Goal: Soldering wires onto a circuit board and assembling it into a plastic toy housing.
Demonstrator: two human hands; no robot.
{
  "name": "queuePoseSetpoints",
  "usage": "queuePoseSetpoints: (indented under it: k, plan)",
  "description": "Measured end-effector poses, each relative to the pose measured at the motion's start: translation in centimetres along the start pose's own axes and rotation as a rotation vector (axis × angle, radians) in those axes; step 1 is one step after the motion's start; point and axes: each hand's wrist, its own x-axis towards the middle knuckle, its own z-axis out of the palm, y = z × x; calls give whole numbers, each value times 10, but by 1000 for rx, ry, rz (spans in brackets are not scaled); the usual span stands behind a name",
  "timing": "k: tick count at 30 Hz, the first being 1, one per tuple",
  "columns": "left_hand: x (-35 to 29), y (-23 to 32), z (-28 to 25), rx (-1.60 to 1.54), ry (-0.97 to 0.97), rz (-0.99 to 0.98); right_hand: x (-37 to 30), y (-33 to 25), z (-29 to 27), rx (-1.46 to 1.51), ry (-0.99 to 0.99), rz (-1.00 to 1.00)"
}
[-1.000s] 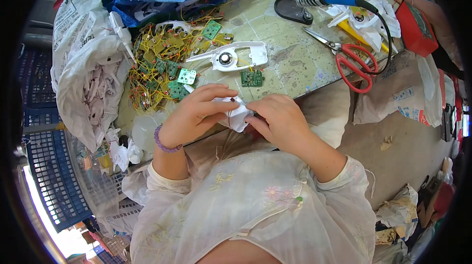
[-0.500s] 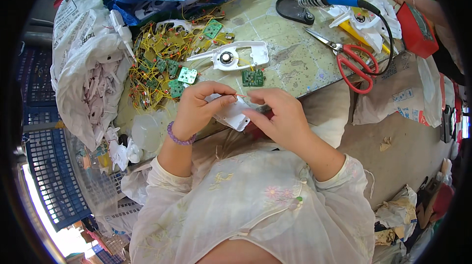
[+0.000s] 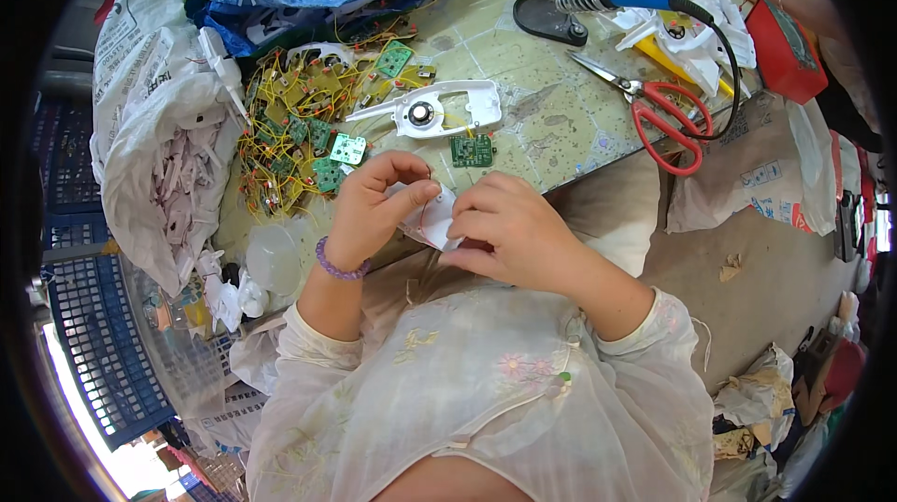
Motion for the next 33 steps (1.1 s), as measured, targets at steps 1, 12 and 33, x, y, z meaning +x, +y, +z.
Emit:
queuePoseSetpoints:
  k: [1, 12, 33]
  plan:
    - [0, 2, 1, 1, -1, 1, 0, 2, -1, -1, 1, 0]
    - [5, -3, 2, 271, -34, 289, 18, 29, 1, -489, 219, 332]
    - [35, 7, 22, 804, 84, 602, 14, 52, -21, -180, 730, 144]
